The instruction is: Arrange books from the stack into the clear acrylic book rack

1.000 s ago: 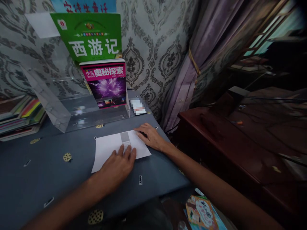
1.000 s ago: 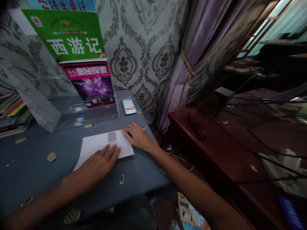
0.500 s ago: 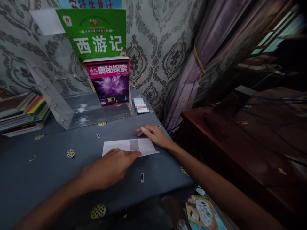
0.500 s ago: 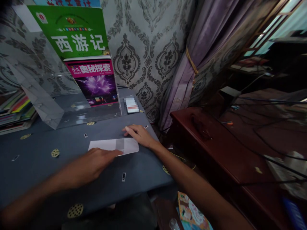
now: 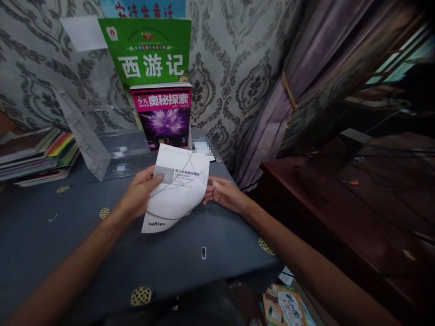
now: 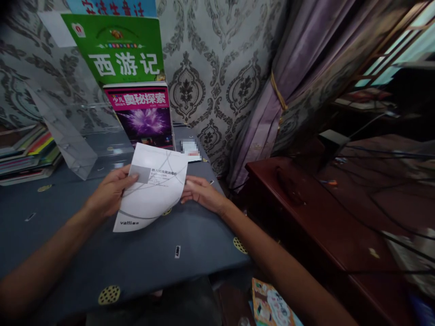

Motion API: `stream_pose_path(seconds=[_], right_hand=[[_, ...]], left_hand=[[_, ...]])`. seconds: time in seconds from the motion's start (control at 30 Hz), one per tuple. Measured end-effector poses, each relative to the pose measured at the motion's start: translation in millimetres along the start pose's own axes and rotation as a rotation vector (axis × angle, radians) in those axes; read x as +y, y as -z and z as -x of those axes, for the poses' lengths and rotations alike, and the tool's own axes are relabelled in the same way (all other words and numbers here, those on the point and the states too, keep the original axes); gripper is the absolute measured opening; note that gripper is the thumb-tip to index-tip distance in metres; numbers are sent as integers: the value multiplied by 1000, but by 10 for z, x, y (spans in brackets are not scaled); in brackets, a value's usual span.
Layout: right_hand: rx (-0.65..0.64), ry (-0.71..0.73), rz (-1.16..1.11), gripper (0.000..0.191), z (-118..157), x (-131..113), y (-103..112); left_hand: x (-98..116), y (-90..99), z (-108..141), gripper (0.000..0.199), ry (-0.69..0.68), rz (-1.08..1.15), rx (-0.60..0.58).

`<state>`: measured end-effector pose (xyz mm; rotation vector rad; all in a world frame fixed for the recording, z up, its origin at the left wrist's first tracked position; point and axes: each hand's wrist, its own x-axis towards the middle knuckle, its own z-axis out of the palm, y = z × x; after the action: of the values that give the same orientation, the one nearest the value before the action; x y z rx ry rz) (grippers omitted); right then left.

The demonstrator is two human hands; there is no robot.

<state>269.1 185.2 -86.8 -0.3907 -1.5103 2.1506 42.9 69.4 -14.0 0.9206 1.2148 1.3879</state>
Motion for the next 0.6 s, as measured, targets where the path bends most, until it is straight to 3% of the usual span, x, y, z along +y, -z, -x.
stream_pose_path(seconds=[0.13, 0.37, 0.47, 0.6], right_hand=[[-26, -47, 90, 49, -18, 102, -66], [2, -213, 164, 59, -14, 71, -66], [-10, -273, 248, 68, 2, 55, -71], [-13, -306, 352, 76, 25, 55, -87]], left_hand=[[-139, 75, -36, 34, 41, 78, 112], [-475, 328, -72, 43, 77, -49, 141], [-574, 507, -129, 45, -32, -354, 216], [-588, 641, -146, 32, -334, -994, 206]])
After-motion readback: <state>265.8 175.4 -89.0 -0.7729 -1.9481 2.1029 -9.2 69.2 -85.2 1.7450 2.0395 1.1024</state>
